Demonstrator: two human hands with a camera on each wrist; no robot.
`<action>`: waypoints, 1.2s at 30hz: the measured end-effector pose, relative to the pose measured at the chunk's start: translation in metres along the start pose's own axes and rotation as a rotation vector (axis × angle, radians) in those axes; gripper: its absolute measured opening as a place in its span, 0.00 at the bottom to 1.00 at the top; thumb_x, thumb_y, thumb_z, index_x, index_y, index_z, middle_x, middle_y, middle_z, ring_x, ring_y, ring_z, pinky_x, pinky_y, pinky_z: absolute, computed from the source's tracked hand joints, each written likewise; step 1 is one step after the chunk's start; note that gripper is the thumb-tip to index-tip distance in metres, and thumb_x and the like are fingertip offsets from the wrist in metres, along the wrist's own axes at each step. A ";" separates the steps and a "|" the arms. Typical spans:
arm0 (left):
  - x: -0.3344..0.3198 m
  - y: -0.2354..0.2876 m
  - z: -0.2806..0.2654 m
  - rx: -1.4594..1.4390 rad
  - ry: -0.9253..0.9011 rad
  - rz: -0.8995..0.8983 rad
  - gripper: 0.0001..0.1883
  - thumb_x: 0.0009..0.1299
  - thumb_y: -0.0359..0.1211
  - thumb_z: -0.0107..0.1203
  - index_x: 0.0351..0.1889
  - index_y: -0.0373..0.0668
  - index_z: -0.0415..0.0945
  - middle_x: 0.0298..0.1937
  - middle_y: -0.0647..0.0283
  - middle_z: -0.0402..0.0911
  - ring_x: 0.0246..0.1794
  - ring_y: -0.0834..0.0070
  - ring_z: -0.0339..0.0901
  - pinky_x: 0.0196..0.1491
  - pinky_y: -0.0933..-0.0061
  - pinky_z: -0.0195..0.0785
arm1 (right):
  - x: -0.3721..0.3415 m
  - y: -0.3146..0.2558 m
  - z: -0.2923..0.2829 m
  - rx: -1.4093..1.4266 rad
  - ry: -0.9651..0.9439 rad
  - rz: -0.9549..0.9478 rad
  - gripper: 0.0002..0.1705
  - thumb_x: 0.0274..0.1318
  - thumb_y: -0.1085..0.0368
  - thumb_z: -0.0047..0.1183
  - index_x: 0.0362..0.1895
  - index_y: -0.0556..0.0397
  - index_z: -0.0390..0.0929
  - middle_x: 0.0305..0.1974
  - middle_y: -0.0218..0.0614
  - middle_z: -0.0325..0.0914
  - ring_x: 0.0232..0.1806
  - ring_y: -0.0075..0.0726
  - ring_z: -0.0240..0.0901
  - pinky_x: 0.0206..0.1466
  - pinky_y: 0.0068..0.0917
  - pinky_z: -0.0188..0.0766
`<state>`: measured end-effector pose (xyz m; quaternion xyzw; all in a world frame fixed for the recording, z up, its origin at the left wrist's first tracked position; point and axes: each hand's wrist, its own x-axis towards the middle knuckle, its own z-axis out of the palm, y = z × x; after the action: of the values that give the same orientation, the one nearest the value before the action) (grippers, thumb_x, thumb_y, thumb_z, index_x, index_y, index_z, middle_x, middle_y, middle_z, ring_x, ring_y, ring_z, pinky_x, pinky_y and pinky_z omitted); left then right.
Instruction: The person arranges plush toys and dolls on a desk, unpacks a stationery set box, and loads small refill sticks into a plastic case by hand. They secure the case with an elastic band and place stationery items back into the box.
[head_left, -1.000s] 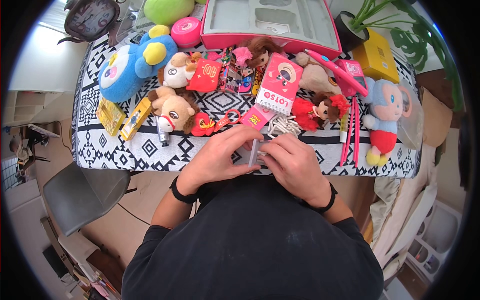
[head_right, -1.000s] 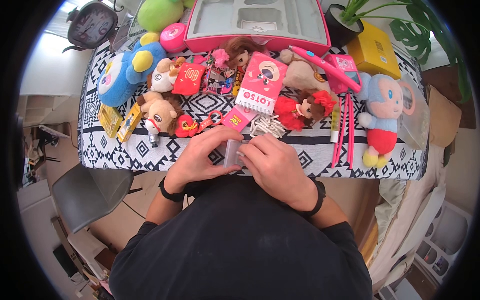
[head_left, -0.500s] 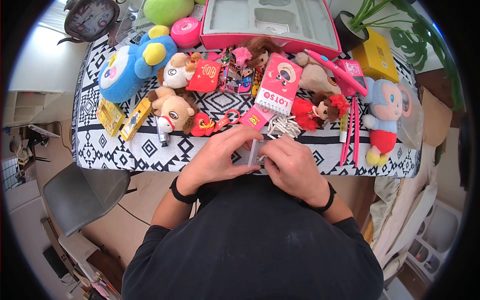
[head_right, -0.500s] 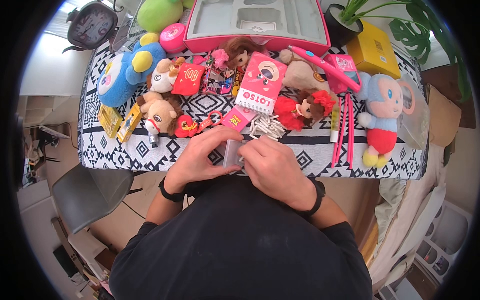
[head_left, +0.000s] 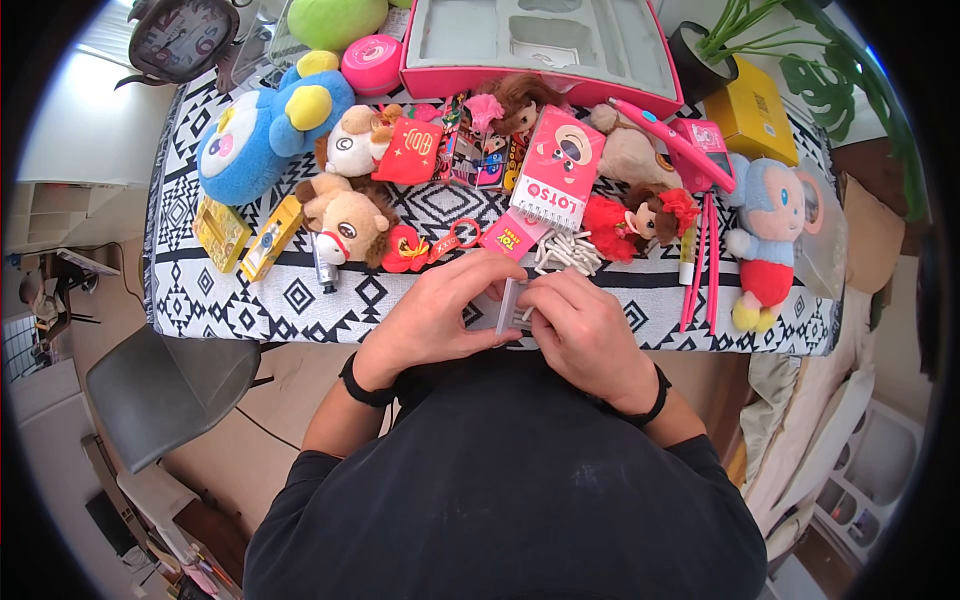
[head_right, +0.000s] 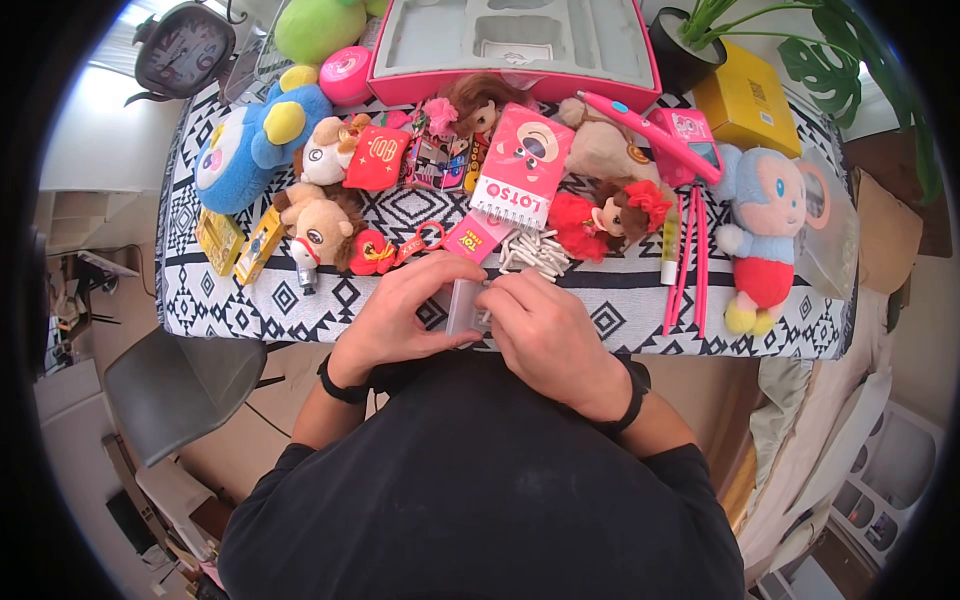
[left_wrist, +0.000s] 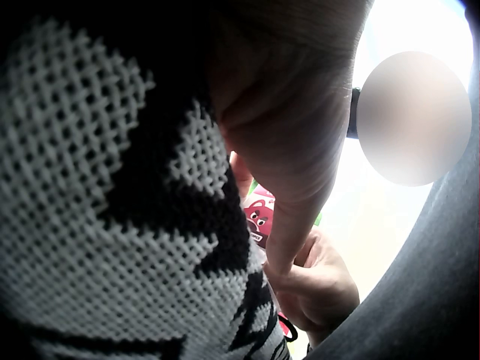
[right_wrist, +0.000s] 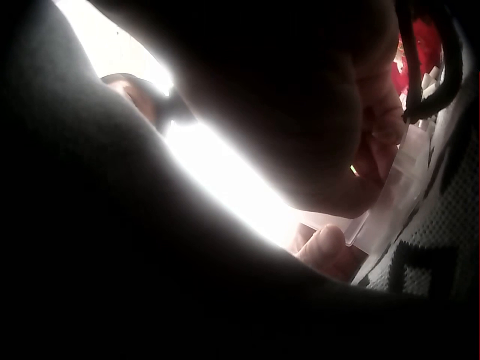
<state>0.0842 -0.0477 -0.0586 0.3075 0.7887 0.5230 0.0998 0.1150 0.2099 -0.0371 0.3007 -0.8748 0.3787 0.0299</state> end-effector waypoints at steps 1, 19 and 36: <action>0.000 0.000 0.000 0.000 0.000 -0.002 0.38 0.62 0.35 0.90 0.70 0.38 0.86 0.67 0.54 0.92 0.67 0.52 0.91 0.69 0.53 0.85 | 0.000 0.001 0.000 0.005 0.001 0.000 0.15 0.58 0.78 0.71 0.50 0.60 0.88 0.47 0.42 0.85 0.47 0.53 0.85 0.50 0.47 0.84; 0.000 0.001 0.000 0.011 -0.001 -0.005 0.38 0.62 0.35 0.91 0.69 0.39 0.86 0.66 0.54 0.92 0.66 0.51 0.91 0.68 0.53 0.85 | -0.003 -0.005 -0.001 -0.105 0.042 0.042 0.13 0.61 0.77 0.71 0.50 0.60 0.89 0.47 0.41 0.85 0.49 0.50 0.84 0.50 0.45 0.84; 0.000 0.001 0.000 0.017 0.001 -0.002 0.38 0.62 0.36 0.91 0.70 0.39 0.86 0.67 0.55 0.92 0.67 0.51 0.91 0.70 0.53 0.85 | -0.005 -0.005 0.000 -0.092 0.017 0.019 0.13 0.61 0.75 0.71 0.50 0.60 0.89 0.48 0.40 0.86 0.50 0.49 0.84 0.52 0.45 0.84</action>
<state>0.0845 -0.0473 -0.0573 0.3074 0.7935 0.5162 0.0972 0.1219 0.2098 -0.0358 0.2873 -0.8939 0.3408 0.0477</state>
